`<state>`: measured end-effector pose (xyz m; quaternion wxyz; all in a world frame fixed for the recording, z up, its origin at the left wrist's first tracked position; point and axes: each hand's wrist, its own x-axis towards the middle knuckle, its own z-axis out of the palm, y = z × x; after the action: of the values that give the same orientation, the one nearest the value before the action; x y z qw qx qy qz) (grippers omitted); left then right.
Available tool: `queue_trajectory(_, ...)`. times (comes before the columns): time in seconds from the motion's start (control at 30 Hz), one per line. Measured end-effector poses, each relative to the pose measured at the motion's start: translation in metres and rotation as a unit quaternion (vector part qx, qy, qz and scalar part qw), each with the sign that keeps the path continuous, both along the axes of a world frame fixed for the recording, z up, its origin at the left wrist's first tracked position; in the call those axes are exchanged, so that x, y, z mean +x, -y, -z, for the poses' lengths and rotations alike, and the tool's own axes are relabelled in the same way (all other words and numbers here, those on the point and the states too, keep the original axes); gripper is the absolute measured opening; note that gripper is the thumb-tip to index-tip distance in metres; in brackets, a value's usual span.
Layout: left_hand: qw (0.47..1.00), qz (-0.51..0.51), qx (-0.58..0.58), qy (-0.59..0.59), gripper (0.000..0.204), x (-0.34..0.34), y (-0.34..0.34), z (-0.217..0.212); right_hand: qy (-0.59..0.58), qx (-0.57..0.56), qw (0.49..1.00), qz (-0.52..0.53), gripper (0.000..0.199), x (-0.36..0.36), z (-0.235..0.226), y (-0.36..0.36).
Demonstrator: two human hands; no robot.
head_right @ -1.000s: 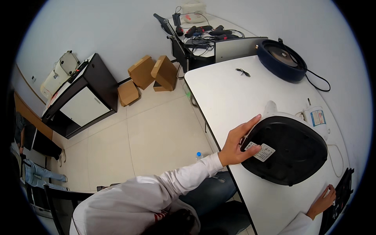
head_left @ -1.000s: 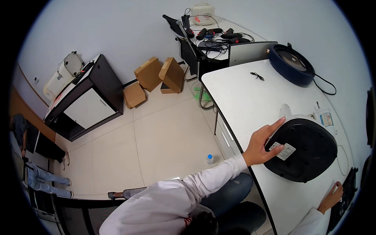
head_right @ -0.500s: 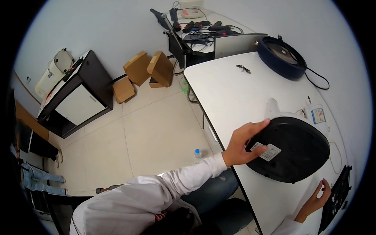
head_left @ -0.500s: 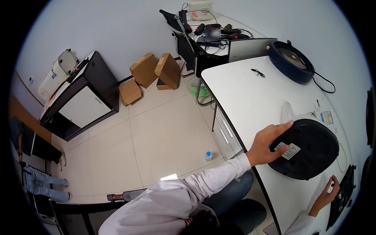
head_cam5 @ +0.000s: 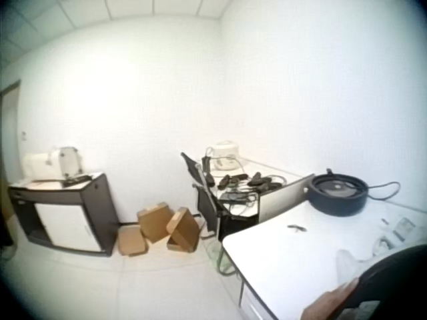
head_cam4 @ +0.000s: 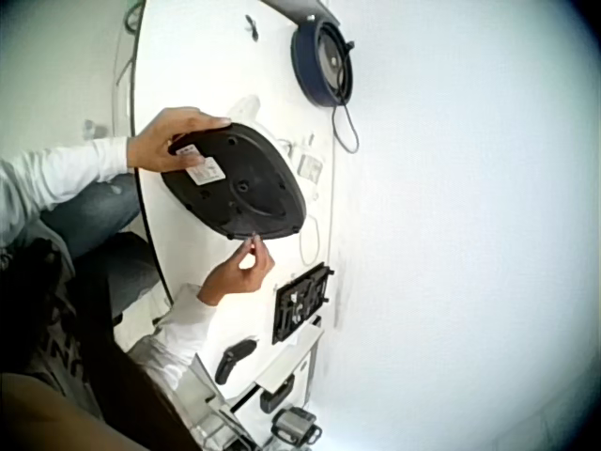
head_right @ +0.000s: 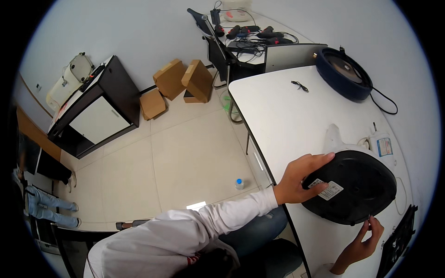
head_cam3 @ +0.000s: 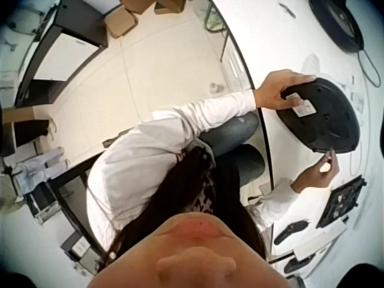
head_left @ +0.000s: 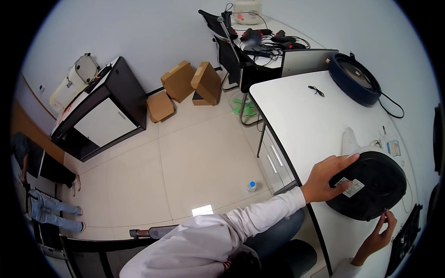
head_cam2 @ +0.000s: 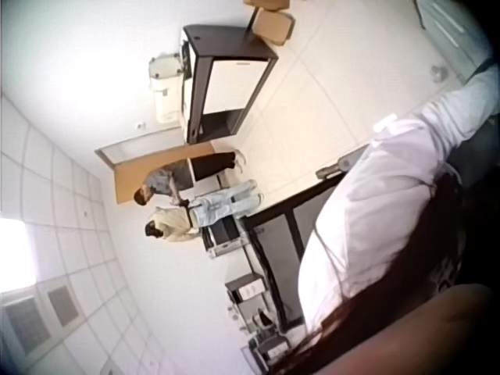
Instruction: The person assembles a small white appliance by connecting internal wires, placing a black base cover, and securing it with screws using a power drill. The task involves handling wires, a base cover, and screws on a white table.
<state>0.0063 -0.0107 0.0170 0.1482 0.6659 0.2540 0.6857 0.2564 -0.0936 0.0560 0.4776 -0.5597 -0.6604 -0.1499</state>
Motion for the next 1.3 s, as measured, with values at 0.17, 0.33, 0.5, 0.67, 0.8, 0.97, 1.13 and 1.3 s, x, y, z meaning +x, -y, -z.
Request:
queue_trajectory(0.17, 1.000, 0.005, -0.014, -0.007, 0.066, -0.001, 0.003, -0.001, -0.049, 0.003, 0.996, -0.072, 0.017, -0.042, -0.009, -0.001)
queue_trajectory(0.33, 0.999, 0.032, -0.029, 0.000, 0.061, 0.008, -0.001, 0.005, -0.140, -0.008, 0.984, -0.110, 0.018, -0.063, -0.009, -0.010)
queue_trajectory(0.5, 0.999, -0.007, -0.043, 0.019, 0.060, -0.007, -0.002, 0.006, -0.124, 0.008, 0.979, -0.164, 0.020, -0.111, -0.038, -0.024)
queue_trajectory(0.67, 0.993, 0.055, -0.106, -0.001, 0.070, -0.001, -0.001, 0.008, -0.096, 0.065, 0.978, -0.174, 0.022, -0.121, -0.043, -0.035)
queue_trajectory(0.8, 0.993, 0.054, -0.101, -0.001, 0.070, -0.002, 0.001, 0.006, -0.116, 0.085, 0.973, -0.179, 0.023, -0.135, -0.039, -0.046)
queue_trajectory(0.97, 0.996, 0.046, -0.082, -0.005, 0.070, -0.004, 0.000, 0.007, -0.110, 0.096, 0.979, -0.141, 0.021, -0.142, -0.035, -0.054)
queue_trajectory(1.13, 0.996, 0.045, -0.072, -0.009, 0.070, -0.005, 0.000, 0.005, -0.063, 0.121, 0.985, -0.102, 0.022, -0.139, -0.031, -0.054)
queue_trajectory(1.3, 0.996, 0.052, -0.067, 0.000, 0.070, -0.003, -0.002, 0.006, -0.057, 0.129, 0.984, -0.107, 0.023, -0.137, -0.029, -0.058)
